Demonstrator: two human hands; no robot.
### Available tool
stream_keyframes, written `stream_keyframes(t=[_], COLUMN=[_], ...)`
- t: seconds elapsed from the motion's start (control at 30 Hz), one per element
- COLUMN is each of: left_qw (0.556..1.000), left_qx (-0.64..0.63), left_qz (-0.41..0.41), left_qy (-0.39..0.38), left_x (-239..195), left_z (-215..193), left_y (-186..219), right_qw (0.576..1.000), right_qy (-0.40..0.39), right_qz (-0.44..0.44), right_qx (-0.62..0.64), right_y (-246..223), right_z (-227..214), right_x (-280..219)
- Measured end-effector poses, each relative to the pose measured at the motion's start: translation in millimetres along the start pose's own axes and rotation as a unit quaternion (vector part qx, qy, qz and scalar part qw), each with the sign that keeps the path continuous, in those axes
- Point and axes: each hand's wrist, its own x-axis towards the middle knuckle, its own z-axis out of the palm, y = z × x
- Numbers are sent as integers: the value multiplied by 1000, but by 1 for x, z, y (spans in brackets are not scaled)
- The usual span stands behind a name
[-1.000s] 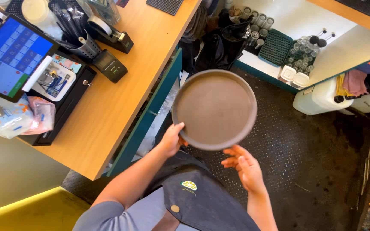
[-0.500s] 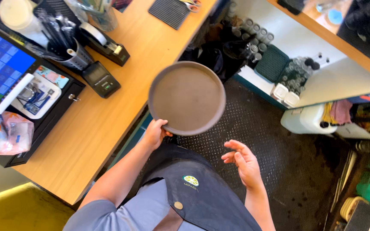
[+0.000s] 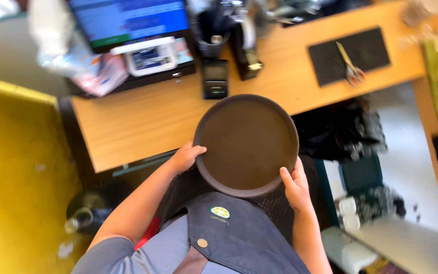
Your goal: The person prepares a drink by pouring water from a pitcher into a small glass containing herbs, stirs the mixture with a spoon, and then places the glass and a small pot onto a tray to serve to customers at a table.
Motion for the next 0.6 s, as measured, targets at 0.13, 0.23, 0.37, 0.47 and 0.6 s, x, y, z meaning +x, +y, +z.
stream_keyframes(t=[0.13, 0.23, 0.37, 0.47, 0.6], left_qw=[976, 925, 843, 822, 789], left_qx=[119, 201, 307, 314, 368], left_qz=[109, 177, 96, 20, 117], left_qy=[147, 270, 431, 474, 478], left_x=[-64, -112, -149, -155, -158], left_z=[-39, -58, -69, -72, -78], left_y=[13, 15, 14, 13, 20], right_qw=[984, 946, 915, 913, 915], right_qy=[-174, -282, -358, -359, -342], right_qz=[40, 127, 164, 155, 180], right_qx=[-11, -93, -90, -111, -120], right_y=[1, 16, 42, 53, 55], right_z=[37, 74, 122, 140, 143], right_x=[65, 96, 114, 125, 125])
